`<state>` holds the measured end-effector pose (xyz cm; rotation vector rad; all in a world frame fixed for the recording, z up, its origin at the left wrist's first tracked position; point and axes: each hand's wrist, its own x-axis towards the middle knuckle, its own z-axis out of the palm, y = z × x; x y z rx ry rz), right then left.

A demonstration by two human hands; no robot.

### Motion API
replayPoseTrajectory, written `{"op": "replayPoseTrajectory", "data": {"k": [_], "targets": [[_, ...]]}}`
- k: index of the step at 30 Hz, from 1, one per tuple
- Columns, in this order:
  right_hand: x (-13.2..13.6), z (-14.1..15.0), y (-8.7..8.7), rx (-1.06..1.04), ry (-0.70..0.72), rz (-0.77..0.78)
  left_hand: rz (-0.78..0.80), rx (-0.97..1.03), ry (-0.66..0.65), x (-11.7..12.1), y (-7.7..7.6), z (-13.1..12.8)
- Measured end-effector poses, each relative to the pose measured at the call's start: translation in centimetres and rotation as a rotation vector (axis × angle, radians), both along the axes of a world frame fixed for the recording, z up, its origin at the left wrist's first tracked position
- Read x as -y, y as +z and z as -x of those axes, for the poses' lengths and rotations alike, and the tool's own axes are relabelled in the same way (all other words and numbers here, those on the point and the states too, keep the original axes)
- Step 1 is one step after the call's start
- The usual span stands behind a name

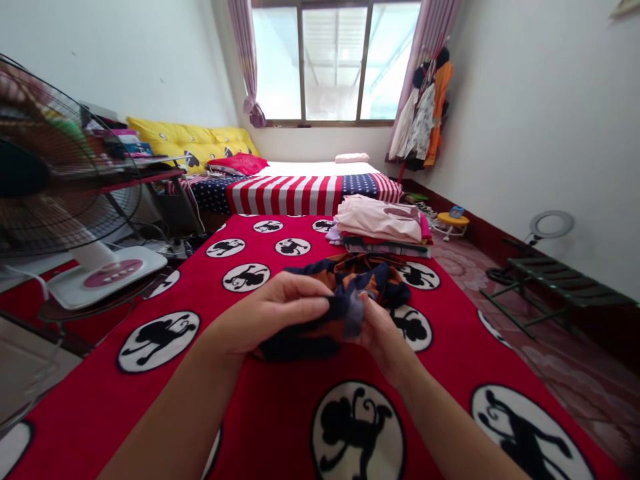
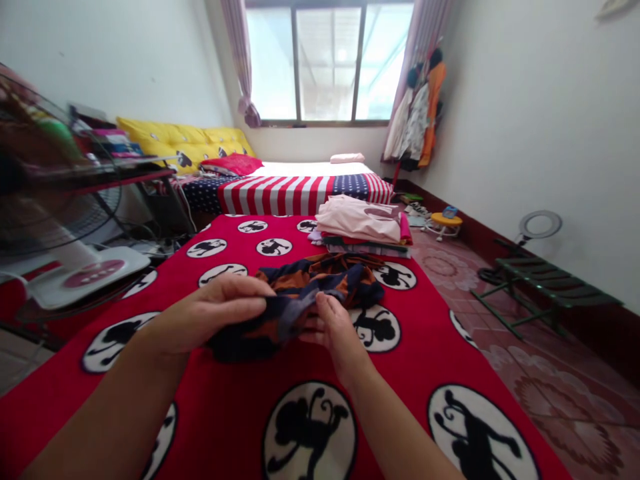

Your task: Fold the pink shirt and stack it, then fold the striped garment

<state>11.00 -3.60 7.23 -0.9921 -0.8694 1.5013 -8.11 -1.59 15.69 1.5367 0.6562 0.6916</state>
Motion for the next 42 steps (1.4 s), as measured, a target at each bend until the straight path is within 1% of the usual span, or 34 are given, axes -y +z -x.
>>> {"op": "replayPoseTrajectory", "data": {"k": [2, 3, 4, 5, 6, 7, 8, 11, 12, 13, 14, 16, 18, 20, 22, 25, 27, 28, 29, 30, 31, 32, 33, 34, 35, 36, 37, 38, 39, 40, 42], "targets": [[0.0, 0.3, 0.2, -0.103, -0.074, -0.02, -0.122, -0.127, -0.268, 1.4, 0.7, -0.4], [0.1, 0.3, 0.3, -0.146, -0.089, -0.031, -0.174, -0.177, -0.409, 1.9, 1.0, -0.6], [0.2, 0.2, 0.4, -0.181, -0.074, -0.051, -0.215, -0.211, -0.529, 2.4, 1.3, -0.8], [0.3, 0.1, 0.5, -0.203, -0.027, -0.079, -0.237, -0.232, -0.612, 2.7, 1.5, -1.0], [0.5, -0.1, 0.6, -0.202, 0.04, -0.108, -0.24, -0.243, -0.648, 2.8, 1.8, -1.1], [0.8, -0.3, 0.7, -0.172, 0.127, -0.131, -0.234, -0.24, -0.625, 2.9, 1.9, -1.2], [1.1, -0.4, 0.8, -0.118, 0.222, -0.146, -0.227, -0.217, -0.549, 2.8, 2.0, -1.2], [1.9, -0.8, 1.1, 0.115, 0.527, -0.143, -0.252, -0.094, -0.163, 1.8, 1.7, -1.0], [2.1, -0.8, 1.1, 0.189, 0.627, -0.148, -0.279, -0.072, -0.069, 1.2, 1.3, -0.9], [2.2, -0.8, 1.1, 0.253, 0.717, -0.165, -0.316, -0.071, -0.014, 0.5, 0.8, -0.9], [2.3, -0.7, 1.2, 0.31, 0.792, -0.191, -0.365, -0.096, 0.001, -0.3, 0.2, -0.8], [2.4, -0.7, 1.3, 0.399, 0.89, -0.244, -0.472, -0.198, -0.04, -2.0, -1.2, -0.7], [2.3, -0.7, 1.4, 0.442, 0.92, -0.279, -0.549, -0.326, -0.062, -3.5, -2.9, -0.6], [2.3, -0.9, 1.5, 0.452, 0.918, -0.296, -0.584, -0.432, -0.04, -4.4, -4.7, -0.8], [2.2, -1.0, 1.5, 0.471, 0.91, -0.309, -0.601, -0.492, -0.015, -4.8, -6.4, -1.3], [2.0, -1.2, 1.2, 0.538, 0.913, -0.321, -0.651, -0.641, 0.049, -4.4, -8.6, -2.8], [2.0, -1.2, 1.1, 0.578, 0.914, -0.328, -0.686, -0.727, 0.129, -4.1, -9.4, -3.9], [2.0, -1.3, 1.0, 0.584, 0.917, -0.332, -0.682, -0.721, 0.162, -4.0, -9.5, -4.2], [2.0, -1.4, 1.0, 0.582, 0.921, -0.334, -0.653, -0.674, 0.197, -4.1, -9.4, -4.4], [2.0, -1.5, 1.1, 0.57, 0.921, -0.333, -0.596, -0.584, 0.257, -4.3, -9.0, -4.2], [1.9, -1.6, 1.2, 0.546, 0.905, -0.331, -0.512, -0.45, 0.356, -4.6, -8.4, -3.9], [1.9, -1.8, 1.3, 0.522, 0.857, -0.331, -0.411, -0.279, 0.493, -5.1, -7.7, -3.2], [1.7, -1.9, 1.3, 0.507, 0.765, -0.341, -0.306, -0.08, 0.65, -5.6, -6.8, -2.3], [1.5, -2.0, 1.3, 0.506, 0.624, -0.361, -0.205, 0.13, 0.808, -6.2, -5.9, -1.2], [1.1, -2.1, 1.2, 0.518, 0.443, -0.387, -0.122, 0.329, 0.932, -6.8, -5.2, 0.0], [0.7, -2.2, 1.0, 0.535, 0.246, -0.412, -0.063, 0.488, 1.017, -7.4, -4.7, 1.1], [0.2, -2.4, 0.6, 0.561, 0.06, -0.429, -0.023, 0.599, 1.075, -8.0, -4.4, 2.3], [-0.3, -2.6, 0.1, 0.593, -0.085, -0.43, 0.002, 0.655, 1.12, -8.5, -4.6, 3.2], [-0.8, -2.9, -0.4, 0.628, -0.18, -0.414, 0.01, 0.656, 1.161, -9.0, -5.0, 4.0], [-1.4, -3.2, -1.1, 0.67, -0.227, -0.387, -0.005, 0.604, 1.197, -9.5, -5.8, 4.6], [-2.2, -4.0, -2.4, 0.771, -0.245, -0.345, -0.11, 0.359, 1.293, -10.3, -7.8, 5.3]]}}
